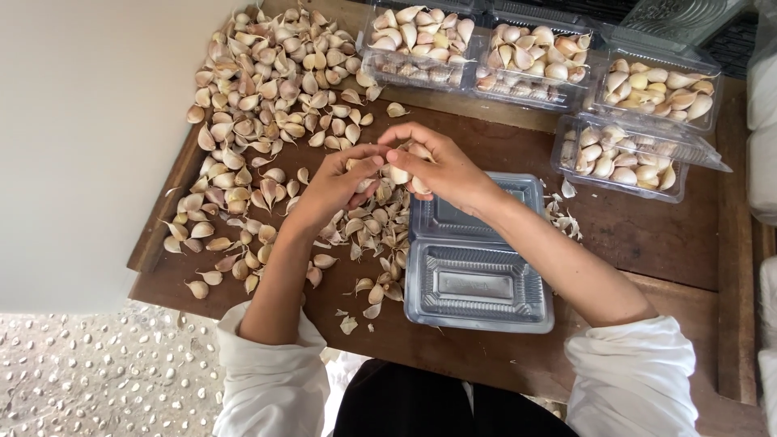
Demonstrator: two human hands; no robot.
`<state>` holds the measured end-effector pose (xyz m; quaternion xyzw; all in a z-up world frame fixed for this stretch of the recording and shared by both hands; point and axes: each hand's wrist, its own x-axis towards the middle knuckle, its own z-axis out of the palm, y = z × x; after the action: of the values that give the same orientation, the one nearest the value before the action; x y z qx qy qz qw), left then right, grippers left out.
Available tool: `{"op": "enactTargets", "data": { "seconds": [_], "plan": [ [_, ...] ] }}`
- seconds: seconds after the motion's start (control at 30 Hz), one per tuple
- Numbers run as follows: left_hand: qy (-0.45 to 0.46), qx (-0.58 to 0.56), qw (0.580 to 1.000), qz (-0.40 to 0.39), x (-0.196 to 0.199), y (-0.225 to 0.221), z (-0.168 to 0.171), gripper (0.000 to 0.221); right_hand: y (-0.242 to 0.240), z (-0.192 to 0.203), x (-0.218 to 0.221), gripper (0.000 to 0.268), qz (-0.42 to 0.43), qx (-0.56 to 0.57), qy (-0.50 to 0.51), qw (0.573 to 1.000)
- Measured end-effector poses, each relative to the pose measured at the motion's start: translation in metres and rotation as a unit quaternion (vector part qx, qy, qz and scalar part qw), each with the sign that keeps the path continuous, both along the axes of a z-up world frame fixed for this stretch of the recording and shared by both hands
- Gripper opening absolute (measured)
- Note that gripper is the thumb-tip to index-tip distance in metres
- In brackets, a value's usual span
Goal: The person sorts through a pile of garlic bulbs on a wooden table, picking up individual bulbs, checking them, and placing them into a clear plastic container.
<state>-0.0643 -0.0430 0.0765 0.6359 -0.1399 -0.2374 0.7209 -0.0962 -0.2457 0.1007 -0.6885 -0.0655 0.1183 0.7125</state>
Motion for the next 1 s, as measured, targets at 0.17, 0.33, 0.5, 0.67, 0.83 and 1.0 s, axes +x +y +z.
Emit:
{"op": "enactTargets", "data": {
  "seconds": [0.17, 0.33, 0.5, 0.67, 0.83, 1.0],
  "plan": [
    [-0.014, 0.014, 1.0, -0.024, 0.003, 0.0, -0.01, 0.023, 0.001, 0.006, 0.0, 0.033, 0.015, 0.015, 0.019, 1.0],
    [0.016, -0.008, 0.999, -0.04, 0.0, -0.002, -0.009, 0.019, -0.011, 0.014, -0.002, 0.026, 0.032, 0.05, 0.11, 0.992],
    [0.076, -0.054, 0.988, -0.119, -0.001, -0.009, -0.012, 0.037, -0.031, 0.027, -0.035, 0.037, -0.02, 0.149, 0.182, 0.972],
    [0.143, -0.139, 0.957, -0.211, -0.021, -0.019, -0.029, 0.051, -0.062, 0.009, -0.077, 0.039, -0.056, 0.173, 0.157, 0.971],
    [0.163, -0.139, 0.933, -0.291, -0.051, -0.033, -0.016, 0.052, -0.082, 0.024, -0.11, 0.036, -0.036, 0.166, 0.037, 0.985],
    [0.083, -0.102, 0.926, -0.355, -0.066, -0.06, 0.009, 0.047, -0.109, 0.006, -0.131, 0.029, -0.045, 0.153, -0.055, 0.986]
  ]
}}
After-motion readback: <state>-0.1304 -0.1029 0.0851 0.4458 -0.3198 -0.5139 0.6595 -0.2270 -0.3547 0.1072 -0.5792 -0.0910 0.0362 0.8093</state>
